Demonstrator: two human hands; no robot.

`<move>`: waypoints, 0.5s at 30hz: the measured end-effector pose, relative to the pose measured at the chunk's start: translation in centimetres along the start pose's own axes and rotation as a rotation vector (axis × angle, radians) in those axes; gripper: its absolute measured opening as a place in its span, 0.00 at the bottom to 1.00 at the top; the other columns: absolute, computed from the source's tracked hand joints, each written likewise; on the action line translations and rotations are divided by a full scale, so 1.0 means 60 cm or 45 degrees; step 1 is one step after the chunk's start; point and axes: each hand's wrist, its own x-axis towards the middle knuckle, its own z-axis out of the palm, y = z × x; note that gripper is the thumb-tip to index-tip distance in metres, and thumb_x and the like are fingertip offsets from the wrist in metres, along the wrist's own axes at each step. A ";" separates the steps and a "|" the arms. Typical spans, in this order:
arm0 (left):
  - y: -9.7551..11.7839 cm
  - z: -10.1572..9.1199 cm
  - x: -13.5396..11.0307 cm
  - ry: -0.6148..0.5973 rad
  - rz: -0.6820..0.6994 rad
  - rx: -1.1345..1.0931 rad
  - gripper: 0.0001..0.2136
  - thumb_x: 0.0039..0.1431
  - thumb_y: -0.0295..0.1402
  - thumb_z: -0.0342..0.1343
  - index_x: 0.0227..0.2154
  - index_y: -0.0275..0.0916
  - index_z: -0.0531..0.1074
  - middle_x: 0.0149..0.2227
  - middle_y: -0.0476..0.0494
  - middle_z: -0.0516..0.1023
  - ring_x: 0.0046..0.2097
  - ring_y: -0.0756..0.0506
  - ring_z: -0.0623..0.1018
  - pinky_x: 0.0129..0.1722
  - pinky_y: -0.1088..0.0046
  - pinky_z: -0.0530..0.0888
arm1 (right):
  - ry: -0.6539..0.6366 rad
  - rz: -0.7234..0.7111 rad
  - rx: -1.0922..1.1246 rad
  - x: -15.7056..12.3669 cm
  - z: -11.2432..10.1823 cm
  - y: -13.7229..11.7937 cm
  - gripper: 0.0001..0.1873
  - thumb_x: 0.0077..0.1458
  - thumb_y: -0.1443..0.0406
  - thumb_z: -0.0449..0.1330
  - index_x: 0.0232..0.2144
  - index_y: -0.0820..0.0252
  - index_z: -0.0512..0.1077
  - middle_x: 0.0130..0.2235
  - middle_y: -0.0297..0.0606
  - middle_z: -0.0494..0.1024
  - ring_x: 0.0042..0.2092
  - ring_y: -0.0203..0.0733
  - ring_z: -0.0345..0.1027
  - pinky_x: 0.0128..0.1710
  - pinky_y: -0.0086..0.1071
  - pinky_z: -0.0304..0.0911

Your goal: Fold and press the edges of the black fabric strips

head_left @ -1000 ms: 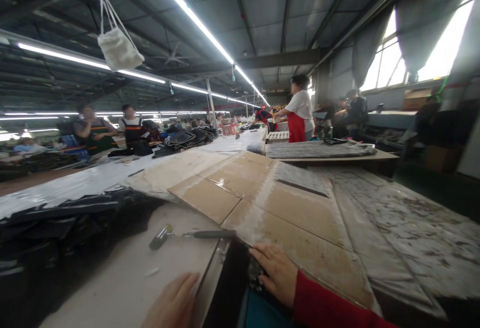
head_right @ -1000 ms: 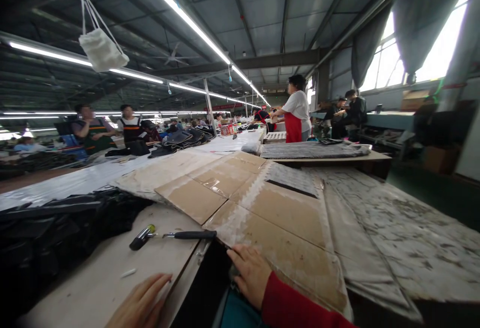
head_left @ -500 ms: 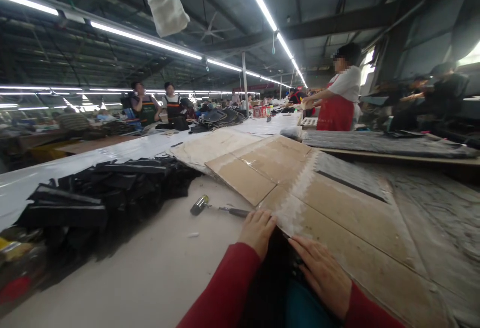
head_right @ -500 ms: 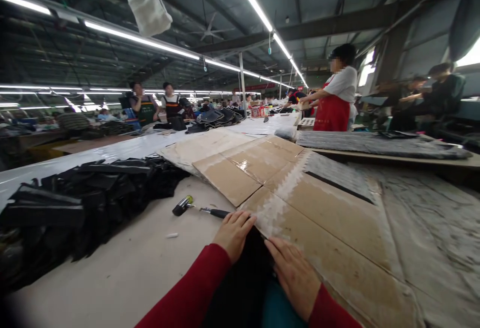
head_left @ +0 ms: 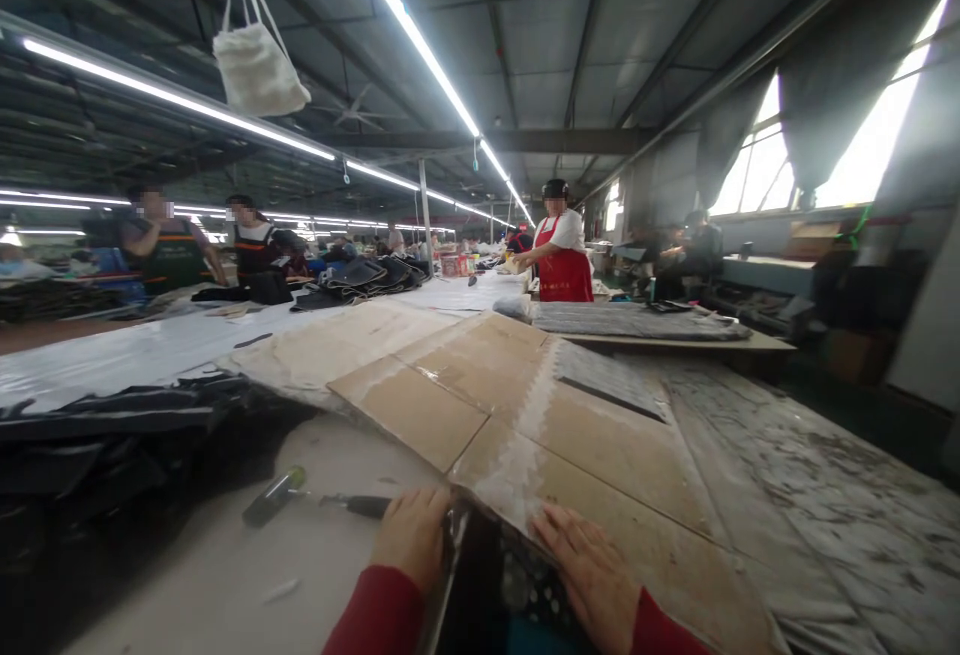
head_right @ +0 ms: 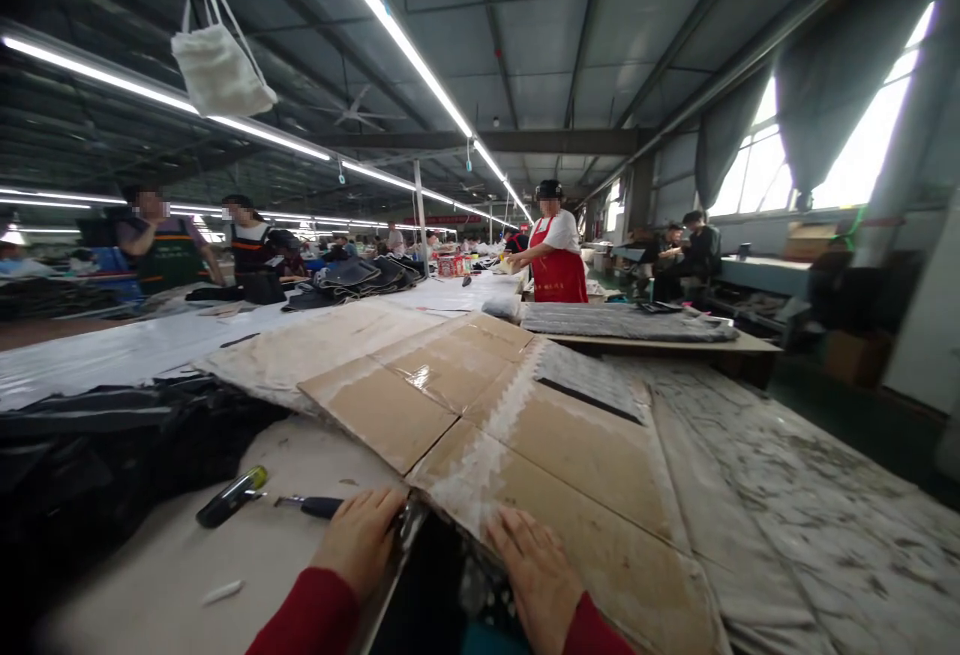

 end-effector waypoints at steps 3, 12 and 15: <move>-0.022 0.011 0.002 -0.022 -0.019 0.008 0.08 0.50 0.30 0.46 0.32 0.42 0.67 0.37 0.47 0.71 0.42 0.45 0.68 0.43 0.67 0.59 | -0.041 -0.003 0.016 0.004 -0.010 0.002 0.37 0.39 0.76 0.45 0.54 0.52 0.53 0.54 0.34 0.59 0.53 0.43 0.52 0.50 0.38 0.52; -0.016 0.002 -0.015 0.034 0.043 -0.081 0.18 0.49 0.42 0.47 0.43 0.44 0.66 0.46 0.45 0.68 0.48 0.43 0.66 0.48 0.63 0.58 | -0.170 0.050 0.138 0.031 -0.084 0.014 0.37 0.37 0.75 0.44 0.54 0.60 0.54 0.55 0.36 0.57 0.54 0.41 0.51 0.53 0.38 0.49; 0.004 0.013 -0.014 0.035 0.067 -0.083 0.20 0.51 0.42 0.45 0.46 0.42 0.64 0.49 0.44 0.66 0.50 0.43 0.64 0.51 0.62 0.56 | -0.176 0.045 0.157 0.037 -0.101 0.015 0.36 0.37 0.75 0.43 0.54 0.62 0.56 0.55 0.37 0.58 0.54 0.41 0.52 0.53 0.37 0.50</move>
